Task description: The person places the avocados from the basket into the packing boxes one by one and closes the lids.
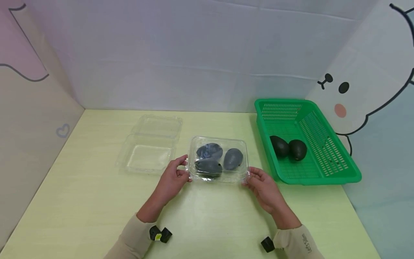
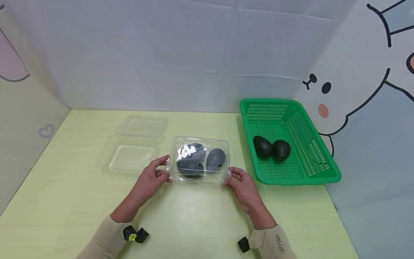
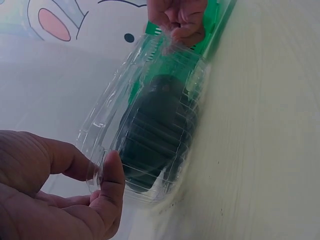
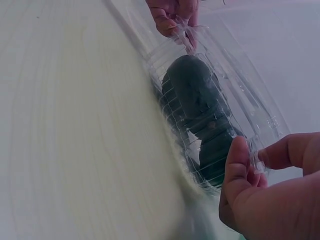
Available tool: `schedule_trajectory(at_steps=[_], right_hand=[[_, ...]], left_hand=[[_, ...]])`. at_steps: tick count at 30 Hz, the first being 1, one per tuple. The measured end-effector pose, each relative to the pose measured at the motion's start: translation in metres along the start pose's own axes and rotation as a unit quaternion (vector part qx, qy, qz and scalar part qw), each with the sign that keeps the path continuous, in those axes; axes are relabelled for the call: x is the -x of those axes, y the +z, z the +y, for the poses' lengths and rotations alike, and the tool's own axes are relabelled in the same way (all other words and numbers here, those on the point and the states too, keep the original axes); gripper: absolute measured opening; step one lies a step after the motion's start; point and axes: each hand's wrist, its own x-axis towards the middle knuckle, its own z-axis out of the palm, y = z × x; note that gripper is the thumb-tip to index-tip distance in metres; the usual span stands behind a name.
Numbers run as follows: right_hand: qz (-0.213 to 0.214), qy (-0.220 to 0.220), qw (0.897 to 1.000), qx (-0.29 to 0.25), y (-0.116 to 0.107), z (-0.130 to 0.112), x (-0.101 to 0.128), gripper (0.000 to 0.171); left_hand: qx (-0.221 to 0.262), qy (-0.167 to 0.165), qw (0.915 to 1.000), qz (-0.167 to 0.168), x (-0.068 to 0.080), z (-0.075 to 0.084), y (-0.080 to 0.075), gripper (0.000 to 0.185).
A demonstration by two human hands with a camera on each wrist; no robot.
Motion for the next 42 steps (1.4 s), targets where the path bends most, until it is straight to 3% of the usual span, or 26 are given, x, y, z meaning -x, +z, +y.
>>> schedule_trajectory(at_steps=[42], right_hand=[[0.016, 0.012, 1.000, -0.010, 0.0016, 0.0057, -0.0004, 0.037]], left_hand=[[-0.009, -0.014, 0.9999, -0.002, 0.0031, 0.0028, 0.0008, 0.063]])
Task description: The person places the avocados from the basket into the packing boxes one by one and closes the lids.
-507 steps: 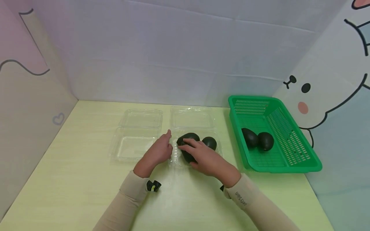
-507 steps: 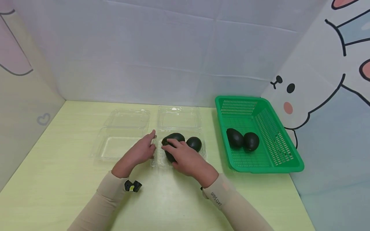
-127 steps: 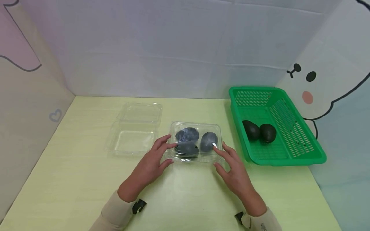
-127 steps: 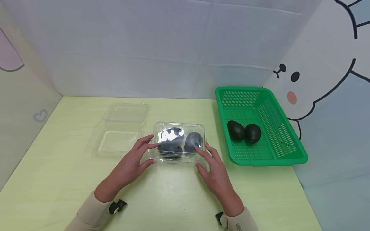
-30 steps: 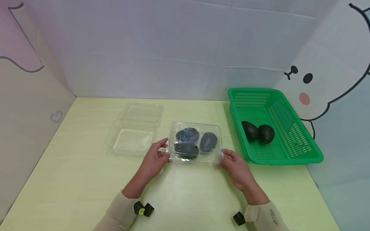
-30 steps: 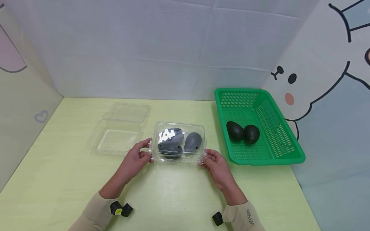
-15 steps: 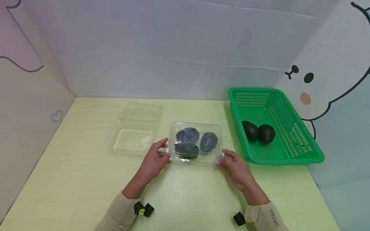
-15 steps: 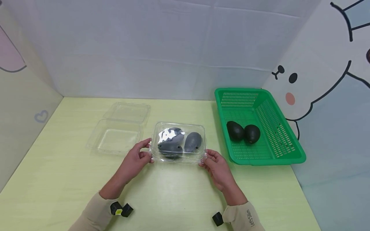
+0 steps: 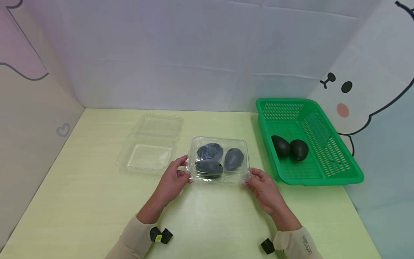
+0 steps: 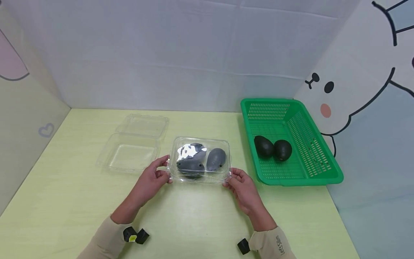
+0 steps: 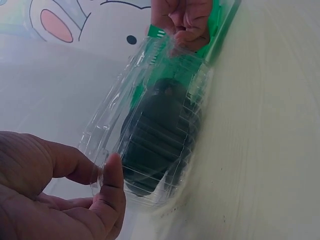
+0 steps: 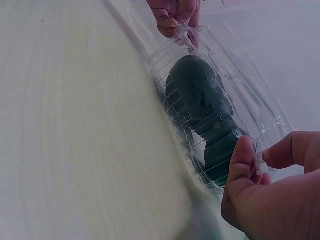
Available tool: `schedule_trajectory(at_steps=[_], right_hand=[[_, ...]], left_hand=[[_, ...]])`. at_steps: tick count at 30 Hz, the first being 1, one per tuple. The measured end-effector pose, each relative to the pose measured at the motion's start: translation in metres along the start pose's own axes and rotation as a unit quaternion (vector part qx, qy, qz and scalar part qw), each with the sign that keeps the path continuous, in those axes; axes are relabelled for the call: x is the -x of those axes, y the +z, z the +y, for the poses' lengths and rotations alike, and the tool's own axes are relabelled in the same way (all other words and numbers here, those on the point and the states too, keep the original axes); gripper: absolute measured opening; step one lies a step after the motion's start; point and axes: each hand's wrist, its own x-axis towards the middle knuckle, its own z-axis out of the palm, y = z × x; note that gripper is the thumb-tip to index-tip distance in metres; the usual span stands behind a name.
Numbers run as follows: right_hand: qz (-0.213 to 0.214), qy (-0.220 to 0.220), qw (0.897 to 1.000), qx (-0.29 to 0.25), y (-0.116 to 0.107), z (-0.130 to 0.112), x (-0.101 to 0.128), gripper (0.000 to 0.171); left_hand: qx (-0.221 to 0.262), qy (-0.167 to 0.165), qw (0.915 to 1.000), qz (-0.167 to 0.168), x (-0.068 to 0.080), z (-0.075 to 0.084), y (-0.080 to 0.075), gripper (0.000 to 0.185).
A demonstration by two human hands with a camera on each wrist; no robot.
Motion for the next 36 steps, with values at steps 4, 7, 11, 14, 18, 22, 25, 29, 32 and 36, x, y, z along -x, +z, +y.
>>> schedule_trajectory(at_steps=[4, 7, 11, 14, 18, 22, 25, 29, 32, 36], right_hand=[[0.002, -0.001, 1.000, 0.001, 0.0003, 0.0006, 0.0003, 0.036], [0.005, 0.001, 1.000, 0.001, 0.0008, 0.0005, 0.0008, 0.036], [0.002, -0.002, 1.000, -0.003, 0.0009, -0.0012, 0.0026, 0.036], [0.001, -0.004, 1.000, -0.006, 0.0009, -0.0024, 0.0040, 0.037], [0.001, -0.004, 1.000, -0.010, 0.0012, -0.0031, 0.0048, 0.038], [-0.001, -0.008, 1.000, -0.010, 0.0007, -0.0026, 0.0049, 0.037], [0.001, -0.011, 1.000, -0.009, 0.0005, -0.0020, 0.0045, 0.035], [0.013, -0.013, 1.000, -0.016, 0.0014, -0.0008, 0.0039, 0.030], [0.019, -0.016, 0.999, -0.022, 0.0013, -0.0001, 0.0040, 0.028], [0.018, -0.024, 0.999, -0.034, 0.0008, -0.0007, 0.0044, 0.027]], left_hand=[[0.007, -0.002, 1.0000, 0.001, 0.0018, 0.0004, 0.0000, 0.062], [0.012, -0.002, 0.9999, 0.004, 0.0032, 0.0001, 0.0003, 0.061], [0.005, -0.002, 0.9999, 0.011, 0.0034, -0.0009, 0.0013, 0.061], [-0.003, -0.002, 0.9999, 0.015, 0.0030, -0.0011, 0.0019, 0.061], [-0.005, -0.006, 0.9998, 0.016, 0.0027, -0.0013, 0.0021, 0.062], [-0.006, -0.001, 0.9999, 0.013, 0.0032, -0.0020, 0.0018, 0.062], [-0.006, 0.005, 0.9999, 0.010, 0.0038, -0.0026, 0.0015, 0.061], [0.000, 0.002, 1.0000, 0.009, 0.0044, -0.0014, 0.0017, 0.061], [0.004, -0.002, 0.9999, 0.009, 0.0039, -0.0010, 0.0019, 0.061], [0.004, -0.004, 0.9999, 0.014, 0.0029, -0.0014, 0.0021, 0.060]])
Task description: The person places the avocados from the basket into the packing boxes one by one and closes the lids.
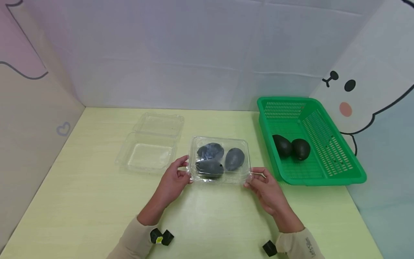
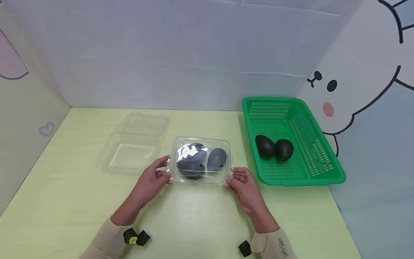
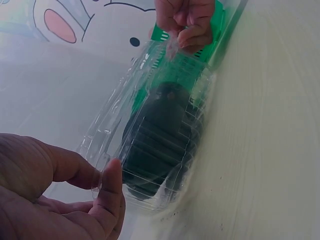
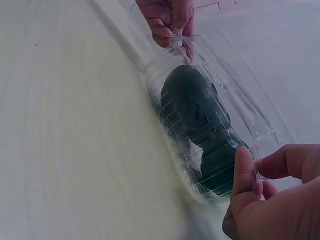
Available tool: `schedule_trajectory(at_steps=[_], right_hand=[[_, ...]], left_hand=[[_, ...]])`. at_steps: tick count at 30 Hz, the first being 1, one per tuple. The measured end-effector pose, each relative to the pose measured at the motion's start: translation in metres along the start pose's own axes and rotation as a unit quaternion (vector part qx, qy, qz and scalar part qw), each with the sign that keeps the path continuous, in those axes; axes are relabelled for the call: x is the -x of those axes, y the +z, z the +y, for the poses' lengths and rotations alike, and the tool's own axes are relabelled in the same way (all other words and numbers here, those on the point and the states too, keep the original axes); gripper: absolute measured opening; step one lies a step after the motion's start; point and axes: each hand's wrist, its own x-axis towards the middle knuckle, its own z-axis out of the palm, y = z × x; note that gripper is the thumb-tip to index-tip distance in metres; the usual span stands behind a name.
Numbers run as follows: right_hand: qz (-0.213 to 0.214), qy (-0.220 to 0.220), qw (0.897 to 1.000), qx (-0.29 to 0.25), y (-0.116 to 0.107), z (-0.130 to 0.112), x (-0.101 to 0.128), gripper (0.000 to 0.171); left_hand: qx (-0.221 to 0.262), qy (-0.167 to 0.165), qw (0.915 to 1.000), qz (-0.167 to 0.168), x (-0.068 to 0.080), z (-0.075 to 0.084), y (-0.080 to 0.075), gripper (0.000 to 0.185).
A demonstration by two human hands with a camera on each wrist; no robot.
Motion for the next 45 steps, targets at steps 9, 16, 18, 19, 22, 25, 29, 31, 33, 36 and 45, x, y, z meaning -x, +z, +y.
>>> schedule_trajectory(at_steps=[9, 16, 18, 19, 22, 25, 29, 31, 33, 36, 45], right_hand=[[0.003, -0.005, 1.000, -0.012, 0.0013, -0.0015, 0.0016, 0.024], [0.014, 0.000, 1.000, -0.010, 0.0028, -0.0016, 0.0007, 0.024], [0.018, 0.003, 1.000, -0.008, 0.0031, -0.0013, 0.0001, 0.024], [0.021, 0.004, 1.000, -0.009, 0.0034, -0.0011, -0.0002, 0.025], [0.029, 0.004, 1.000, -0.010, 0.0040, -0.0010, -0.0008, 0.025], [0.035, -0.001, 0.999, -0.013, 0.0043, -0.0011, -0.0011, 0.026], [0.041, -0.004, 0.999, -0.008, 0.0045, 0.0004, -0.0014, 0.028], [0.045, -0.004, 0.999, -0.009, 0.0047, 0.0015, -0.0013, 0.029], [0.047, -0.004, 0.999, -0.011, 0.0049, 0.0024, -0.0009, 0.030], [0.044, -0.007, 0.999, -0.014, 0.0045, 0.0027, 0.0007, 0.031], [0.033, -0.015, 0.999, -0.004, 0.0024, 0.0043, 0.0044, 0.038]], left_hand=[[-0.005, -0.003, 1.0000, 0.001, -0.0013, -0.0012, 0.0003, 0.061], [-0.002, -0.006, 1.0000, 0.002, -0.0019, -0.0005, 0.0012, 0.062], [-0.001, -0.006, 1.0000, 0.002, -0.0015, -0.0001, 0.0015, 0.062], [0.000, -0.004, 1.0000, 0.003, -0.0015, -0.0004, 0.0017, 0.061], [0.003, 0.002, 1.0000, 0.004, -0.0012, -0.0010, 0.0023, 0.060], [0.005, 0.008, 0.9999, 0.003, -0.0013, -0.0012, 0.0032, 0.060], [-0.003, 0.001, 1.0000, 0.004, -0.0018, -0.0005, 0.0041, 0.059], [-0.009, -0.006, 0.9999, 0.004, -0.0021, 0.0005, 0.0042, 0.060], [-0.015, -0.010, 0.9998, 0.005, -0.0020, 0.0013, 0.0037, 0.060], [-0.020, -0.015, 0.9997, 0.000, -0.0011, 0.0019, 0.0026, 0.063], [-0.031, -0.004, 0.9991, -0.028, 0.0059, 0.0056, 0.0024, 0.071]])
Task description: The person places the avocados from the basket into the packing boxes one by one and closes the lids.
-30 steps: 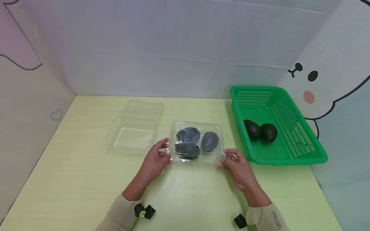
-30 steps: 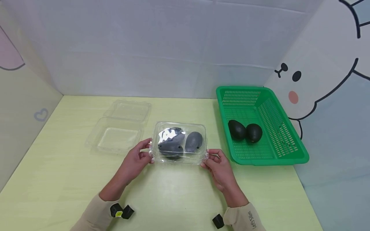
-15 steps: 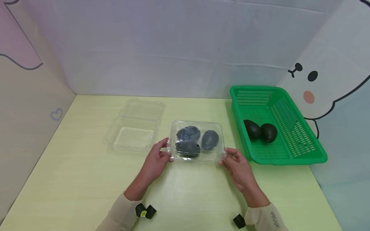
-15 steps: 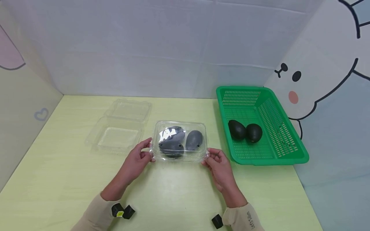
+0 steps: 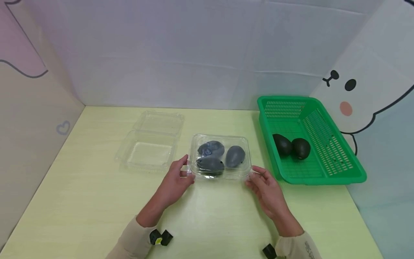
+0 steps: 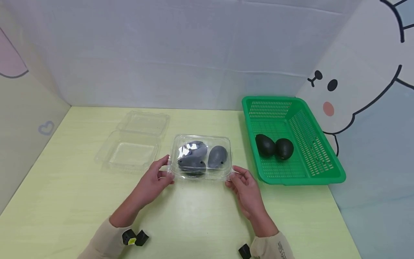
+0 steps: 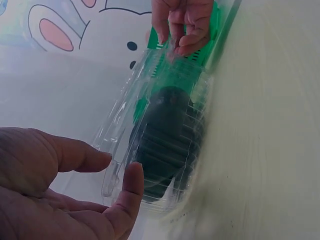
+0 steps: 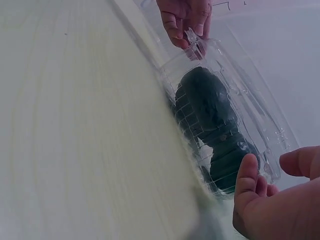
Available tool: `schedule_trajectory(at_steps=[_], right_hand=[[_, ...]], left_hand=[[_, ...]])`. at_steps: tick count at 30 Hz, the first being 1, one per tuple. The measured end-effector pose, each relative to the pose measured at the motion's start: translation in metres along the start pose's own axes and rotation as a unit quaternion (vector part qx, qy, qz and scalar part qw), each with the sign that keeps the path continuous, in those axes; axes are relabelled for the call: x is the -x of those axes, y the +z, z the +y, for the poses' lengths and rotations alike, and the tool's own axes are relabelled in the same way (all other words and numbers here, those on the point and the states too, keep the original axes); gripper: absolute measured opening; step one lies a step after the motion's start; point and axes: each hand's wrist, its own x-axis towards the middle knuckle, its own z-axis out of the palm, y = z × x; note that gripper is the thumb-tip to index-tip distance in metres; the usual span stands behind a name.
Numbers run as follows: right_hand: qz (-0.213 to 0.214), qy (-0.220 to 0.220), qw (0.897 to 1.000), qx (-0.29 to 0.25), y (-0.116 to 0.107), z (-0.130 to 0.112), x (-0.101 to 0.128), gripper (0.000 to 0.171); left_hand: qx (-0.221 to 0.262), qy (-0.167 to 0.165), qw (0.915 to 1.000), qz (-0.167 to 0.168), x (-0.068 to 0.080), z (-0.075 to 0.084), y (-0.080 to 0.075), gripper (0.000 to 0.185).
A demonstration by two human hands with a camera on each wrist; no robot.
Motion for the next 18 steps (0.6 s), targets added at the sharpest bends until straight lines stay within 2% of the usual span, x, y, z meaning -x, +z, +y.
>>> schedule_trajectory(at_steps=[15, 18], right_hand=[[0.000, -0.019, 1.000, -0.018, 0.008, -0.006, -0.013, 0.047], [0.009, -0.015, 1.000, 0.009, 0.011, -0.008, -0.016, 0.050]], left_hand=[[-0.016, 0.011, 0.9997, 0.014, -0.015, 0.001, 0.003, 0.072], [-0.037, 0.022, 0.9988, 0.021, -0.019, 0.002, 0.005, 0.072]])
